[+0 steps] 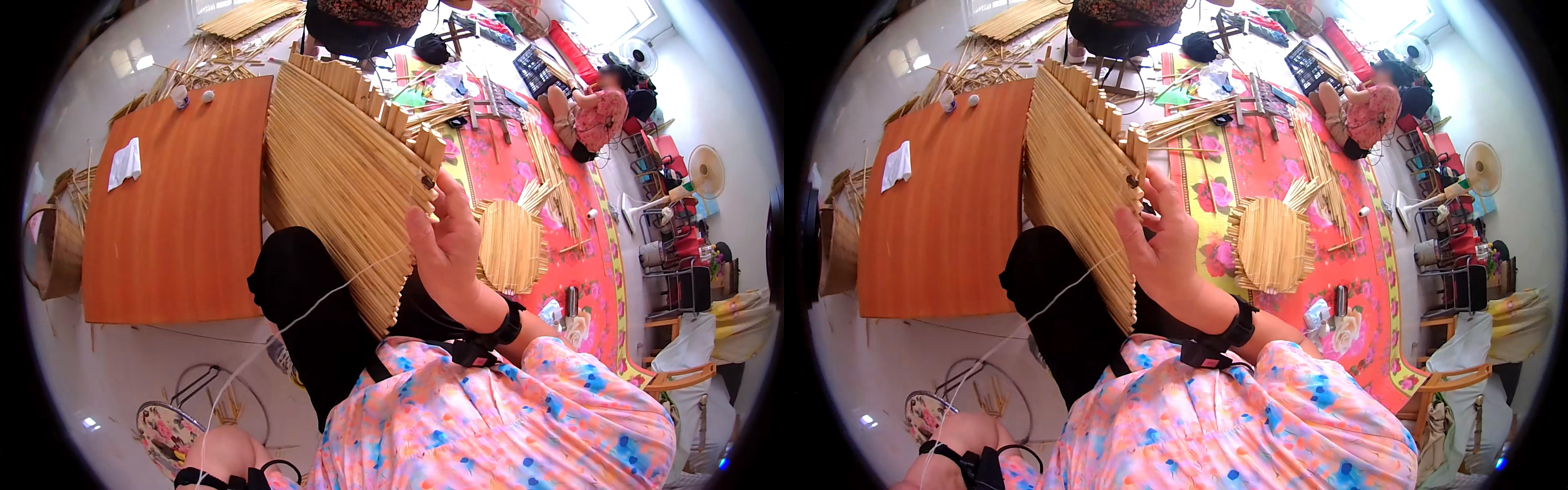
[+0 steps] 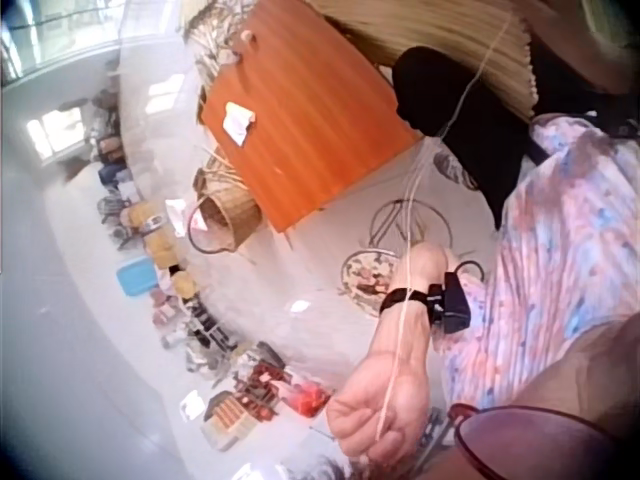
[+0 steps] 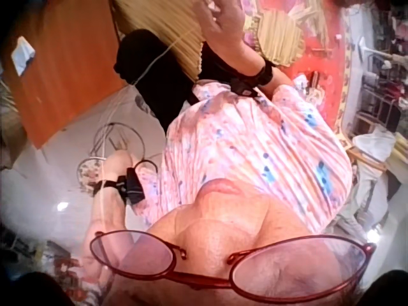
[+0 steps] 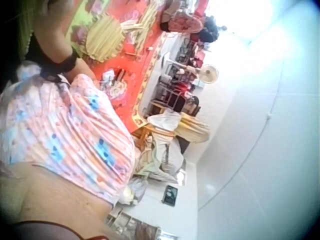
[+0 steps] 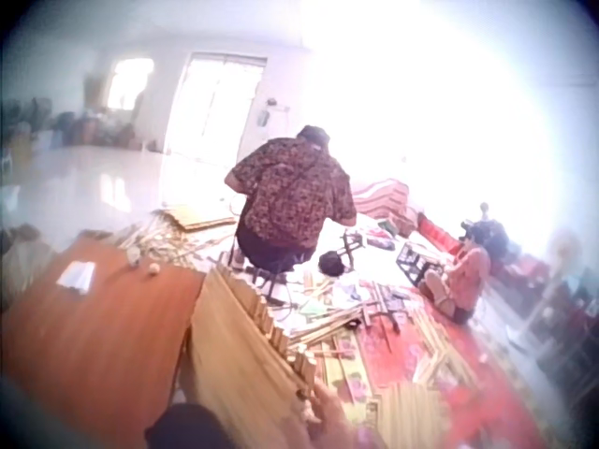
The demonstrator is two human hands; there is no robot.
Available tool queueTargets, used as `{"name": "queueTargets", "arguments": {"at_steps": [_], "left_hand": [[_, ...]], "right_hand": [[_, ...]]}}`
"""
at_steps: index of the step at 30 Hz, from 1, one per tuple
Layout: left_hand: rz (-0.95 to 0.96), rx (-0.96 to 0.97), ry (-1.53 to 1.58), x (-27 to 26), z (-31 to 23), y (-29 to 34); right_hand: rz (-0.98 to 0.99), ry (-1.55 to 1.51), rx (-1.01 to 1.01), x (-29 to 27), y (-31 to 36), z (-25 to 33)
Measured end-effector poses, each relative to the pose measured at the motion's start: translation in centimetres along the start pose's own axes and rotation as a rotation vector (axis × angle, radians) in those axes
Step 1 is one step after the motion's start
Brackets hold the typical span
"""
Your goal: The person sits on the floor and weaves a flat mat using thin bamboo strips and a white string. They thread the string through the strips, pull it tight, and use pliers to trim excess material. The person lifts and folds the mat to continue the weaving process.
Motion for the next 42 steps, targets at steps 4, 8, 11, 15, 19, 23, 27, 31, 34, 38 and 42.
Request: {"name": "queueTargets", "arguments": {"at_steps": [4, 8, 11, 15, 19, 23, 27, 31, 34, 38, 42], "left_hand": [[0.004, -0.053, 0.008, -0.5, 1.2, 0.3], [0.012, -0.098, 0.018, -0.8, 2.2, 0.5], [0.021, -0.127, 0.012, -0.8, 3.2, 0.6], [0.034, -0.164, -0.010, -0.5, 4.2, 0.8], [0.042, -0.226, -0.072, -0.1, 5.4, 1.9], [0.093, -0.351, -0.247, 0.7, 6.9, 3.9], [0.344, -0.478, -0.394, 3.6, 9.8, 6.8], [0.781, -0.367, -0.341, 8.2, 11.9, 9.7], [0.836, -0.291, -0.312, 9.5, 12.7, 11.4], [0.887, -0.227, -0.309, 10.5, 13.1, 12.2], [0.905, -0.196, -0.304, 10.9, 13.2, 12.2]], "right_hand": [[-0.020, -0.013, -0.032, 0.1, 0.1, 0.2], [-0.031, 0.065, -0.054, 0.0, 0.0, 0.8], [-0.029, 0.107, -0.014, -0.5, 0.0, 0.4], [-0.003, 0.043, 0.002, -0.7, -0.2, 1.3], [0.076, 0.090, -0.090, -1.8, 0.6, 1.1], [0.155, 0.052, -0.141, -1.9, 0.6, 1.3], [0.179, 0.179, -0.240, -2.2, 0.4, 1.1], [0.179, 0.267, -0.166, -2.8, 0.2, 1.3], [0.176, 0.294, -0.170, -1.5, 0.1, 3.2], [0.139, 0.389, -0.223, -1.8, 0.5, 3.2], [0.114, 0.409, -0.326, -1.9, 0.5, 3.1]]}}
Point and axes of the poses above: each hand's wrist, its own y-axis away from the middle knuckle, its own x-axis out of the palm, z = x × y, the point moved 4 cm from there along -y, towards the middle knuckle, and after that the axes turned 15 degrees about -z, right-handed, at the moved point
